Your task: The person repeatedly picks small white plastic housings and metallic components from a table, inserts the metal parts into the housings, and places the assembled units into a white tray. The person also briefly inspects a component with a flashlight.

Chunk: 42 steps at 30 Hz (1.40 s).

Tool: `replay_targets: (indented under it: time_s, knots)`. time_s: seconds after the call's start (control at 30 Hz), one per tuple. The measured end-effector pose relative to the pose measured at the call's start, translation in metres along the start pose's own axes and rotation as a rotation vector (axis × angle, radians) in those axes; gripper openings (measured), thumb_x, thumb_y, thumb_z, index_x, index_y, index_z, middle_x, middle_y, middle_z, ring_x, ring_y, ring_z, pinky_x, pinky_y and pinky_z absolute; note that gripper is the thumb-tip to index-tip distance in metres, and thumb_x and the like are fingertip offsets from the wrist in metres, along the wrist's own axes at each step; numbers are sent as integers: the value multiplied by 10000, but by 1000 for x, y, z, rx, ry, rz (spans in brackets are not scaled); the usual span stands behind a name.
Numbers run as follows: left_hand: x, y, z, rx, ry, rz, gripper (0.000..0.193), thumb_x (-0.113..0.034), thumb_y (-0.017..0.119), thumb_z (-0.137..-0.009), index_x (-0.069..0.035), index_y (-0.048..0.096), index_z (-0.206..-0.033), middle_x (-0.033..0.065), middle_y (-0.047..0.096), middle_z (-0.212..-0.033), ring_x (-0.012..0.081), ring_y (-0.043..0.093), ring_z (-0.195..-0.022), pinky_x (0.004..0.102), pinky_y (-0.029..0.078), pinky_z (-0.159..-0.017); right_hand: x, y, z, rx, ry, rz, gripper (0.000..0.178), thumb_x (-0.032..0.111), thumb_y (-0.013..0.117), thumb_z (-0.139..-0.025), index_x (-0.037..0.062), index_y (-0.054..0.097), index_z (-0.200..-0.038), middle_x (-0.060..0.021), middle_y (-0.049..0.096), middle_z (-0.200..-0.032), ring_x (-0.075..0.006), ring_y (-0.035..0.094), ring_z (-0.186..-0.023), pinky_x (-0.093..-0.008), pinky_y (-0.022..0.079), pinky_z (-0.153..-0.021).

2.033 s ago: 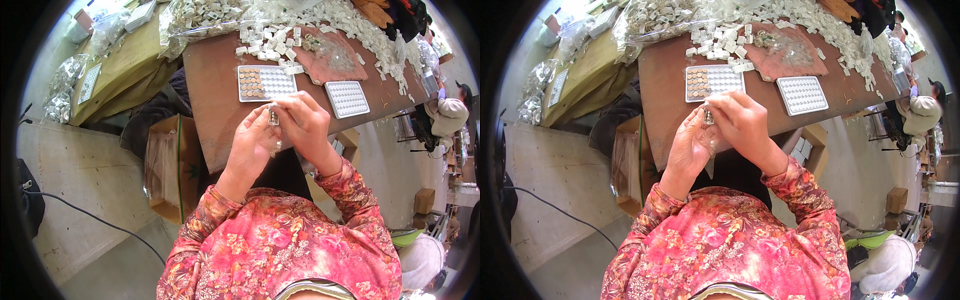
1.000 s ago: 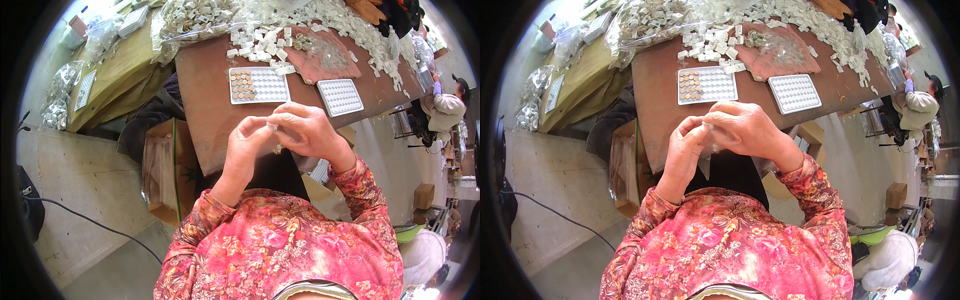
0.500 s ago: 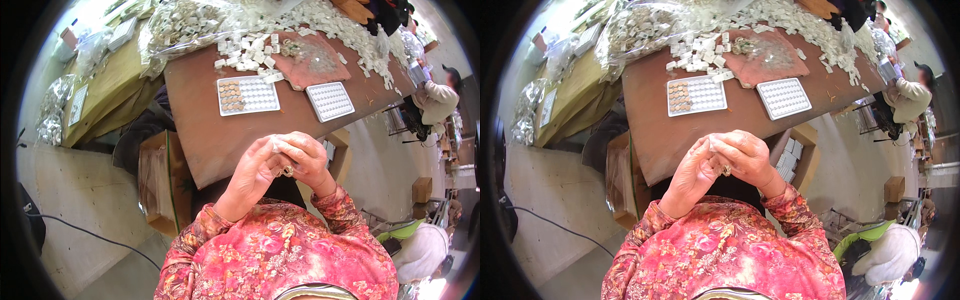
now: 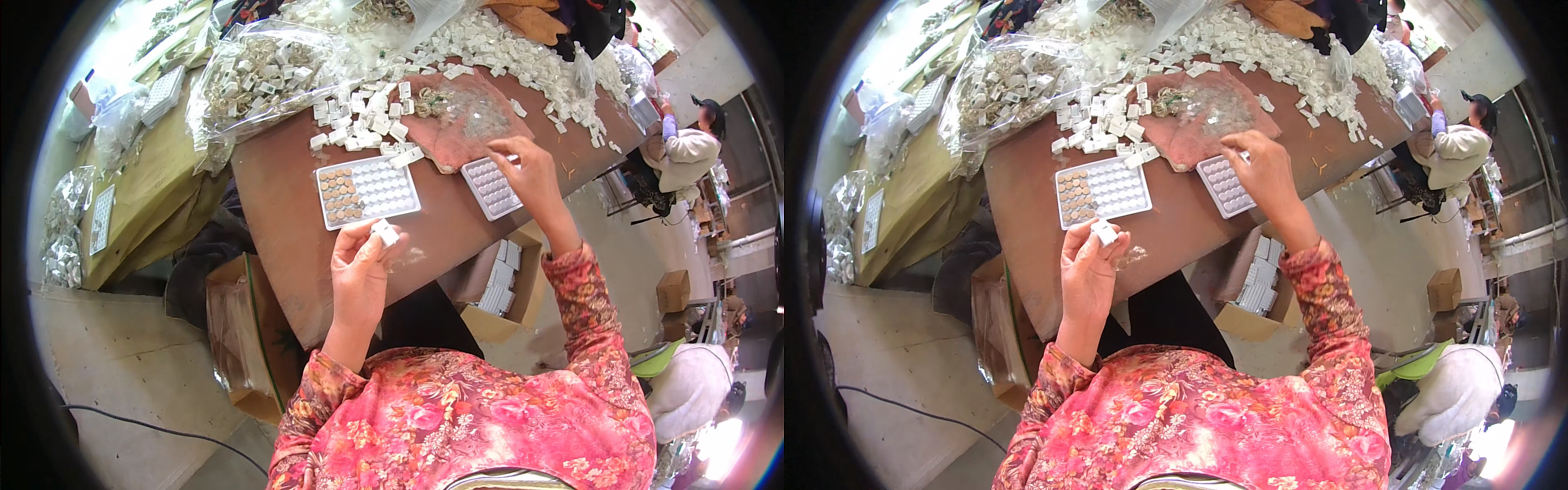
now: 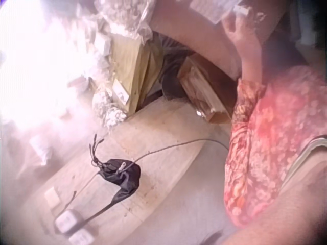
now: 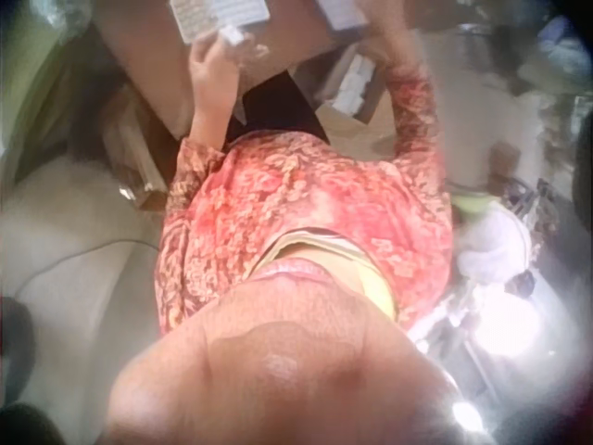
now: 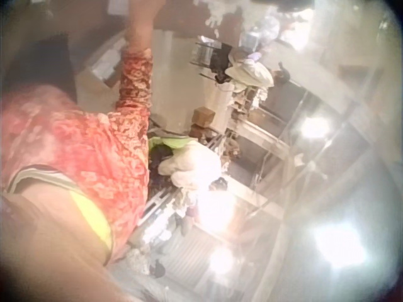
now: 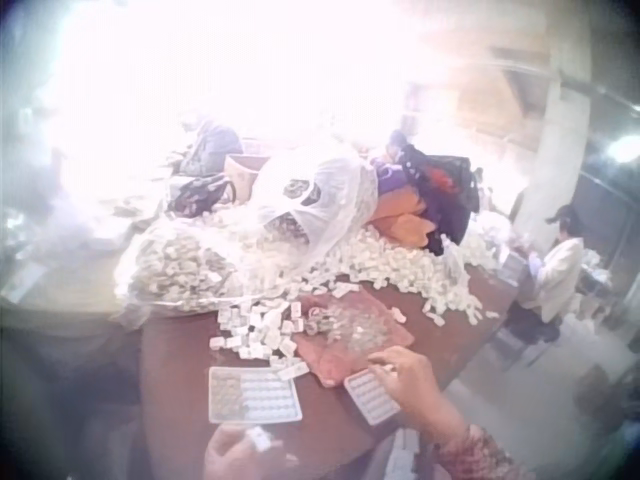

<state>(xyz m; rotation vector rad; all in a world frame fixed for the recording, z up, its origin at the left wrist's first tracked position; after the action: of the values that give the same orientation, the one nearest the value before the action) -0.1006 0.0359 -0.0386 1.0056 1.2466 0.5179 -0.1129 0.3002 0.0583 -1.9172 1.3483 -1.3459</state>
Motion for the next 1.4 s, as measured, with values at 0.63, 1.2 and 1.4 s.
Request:
replay_targets:
  time_s: [0.63,1.2,1.4]
  knots:
    - [0,-4,1,-1,11,53,187,-52,578,-910,-49,562,-1097,136,643,-1035,244,632,-998,397,504,-902,-52,47,-57,182,113,0,129,153,662,-796,73,718,-880,-119,694,-786,-258,664,-674,-360,513,-646]
    - [1,0,-2,-46,-28,83,167,-69,539,-944,-37,552,-1108,107,632,-1013,211,618,-979,406,524,-875,-47,50,-58,230,134,-239,90,109,675,-824,20,666,-837,-52,675,-800,-132,646,-689,-274,498,-612]
    - [1,0,-2,-44,-47,98,174,-94,543,-948,-35,545,-1111,123,632,-994,215,620,-924,389,524,-839,-49,63,-55,413,442,-779,125,120,671,-864,-1,640,-861,-45,670,-848,-101,652,-720,-221,526,-641]
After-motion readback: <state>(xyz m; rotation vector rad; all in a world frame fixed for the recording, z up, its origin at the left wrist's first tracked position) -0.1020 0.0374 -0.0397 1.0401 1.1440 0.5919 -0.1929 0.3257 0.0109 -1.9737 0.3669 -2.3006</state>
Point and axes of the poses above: each hand's wrist, its own z-axis away from the middle knuckle, its own y-axis out of the palm, x = y × z, the point moved 6 cm from there along -z, towards the middle knuckle
